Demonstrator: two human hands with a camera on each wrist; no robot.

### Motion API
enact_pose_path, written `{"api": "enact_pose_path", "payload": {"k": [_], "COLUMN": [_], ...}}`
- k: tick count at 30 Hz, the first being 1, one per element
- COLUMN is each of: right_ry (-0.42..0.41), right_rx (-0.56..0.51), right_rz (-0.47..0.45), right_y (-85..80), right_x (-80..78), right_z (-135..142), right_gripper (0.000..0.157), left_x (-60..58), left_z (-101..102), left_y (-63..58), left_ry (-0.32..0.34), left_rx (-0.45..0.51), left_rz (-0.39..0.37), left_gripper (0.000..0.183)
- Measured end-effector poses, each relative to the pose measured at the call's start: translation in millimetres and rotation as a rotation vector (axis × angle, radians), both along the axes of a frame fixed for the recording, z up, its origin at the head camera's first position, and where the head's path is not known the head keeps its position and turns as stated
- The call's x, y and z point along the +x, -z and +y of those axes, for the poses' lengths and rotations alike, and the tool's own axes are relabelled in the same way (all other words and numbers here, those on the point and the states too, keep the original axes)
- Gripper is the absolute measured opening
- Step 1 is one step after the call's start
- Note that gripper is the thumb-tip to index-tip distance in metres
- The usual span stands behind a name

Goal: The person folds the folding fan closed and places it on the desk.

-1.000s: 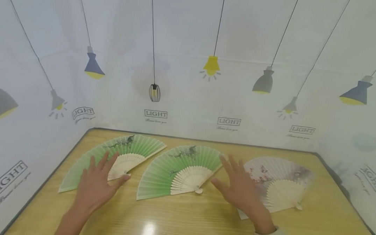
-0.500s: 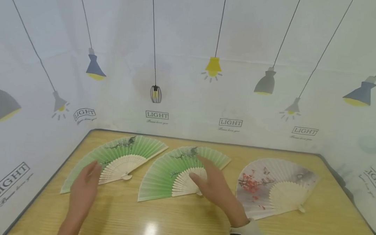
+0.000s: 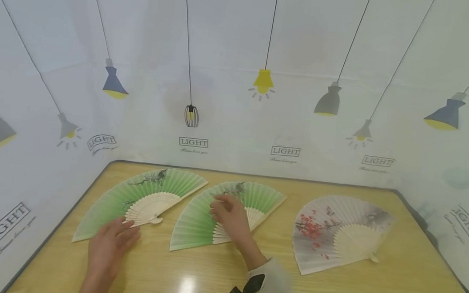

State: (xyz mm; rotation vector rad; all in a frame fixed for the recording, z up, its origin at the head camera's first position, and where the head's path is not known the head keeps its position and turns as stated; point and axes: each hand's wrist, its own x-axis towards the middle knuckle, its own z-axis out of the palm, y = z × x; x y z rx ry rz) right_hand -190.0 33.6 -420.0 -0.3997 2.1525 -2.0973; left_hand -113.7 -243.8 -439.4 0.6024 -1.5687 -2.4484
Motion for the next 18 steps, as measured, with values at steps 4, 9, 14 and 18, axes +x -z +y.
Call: {"api": "enact_pose_path", "payload": {"k": [4, 9, 14, 18], "right_ry": [-0.019, -0.022, -0.018, -0.022], "right_rx": [-0.215, -0.344, -0.437, -0.496], "right_rz": [-0.192, -0.354, -0.468, -0.517], "right_y": [13.9, 22.8, 28.7, 29.7], "right_x": [-3.4, -4.0, -7.2, -12.8], "right_z": [-23.5, -46.7, -64.7, -77.3], "right_gripper": [0.042, 0.044, 0.048, 0.047], "left_x": [0.9, 0.3, -0.6, -1.4], "left_z": [-5.7, -9.7, -13.3, -15.0], "left_y": [8.1, 11.7, 12.5, 12.5], "left_ry": [0.056, 0.090, 0.081, 0.081], "left_rx": [0.130, 0.225, 0.339, 0.397], "left_rz": [-0.016, -0.052, -0.088, -0.091], "left_gripper": [0.039, 0.056, 0.056, 0.056]}}
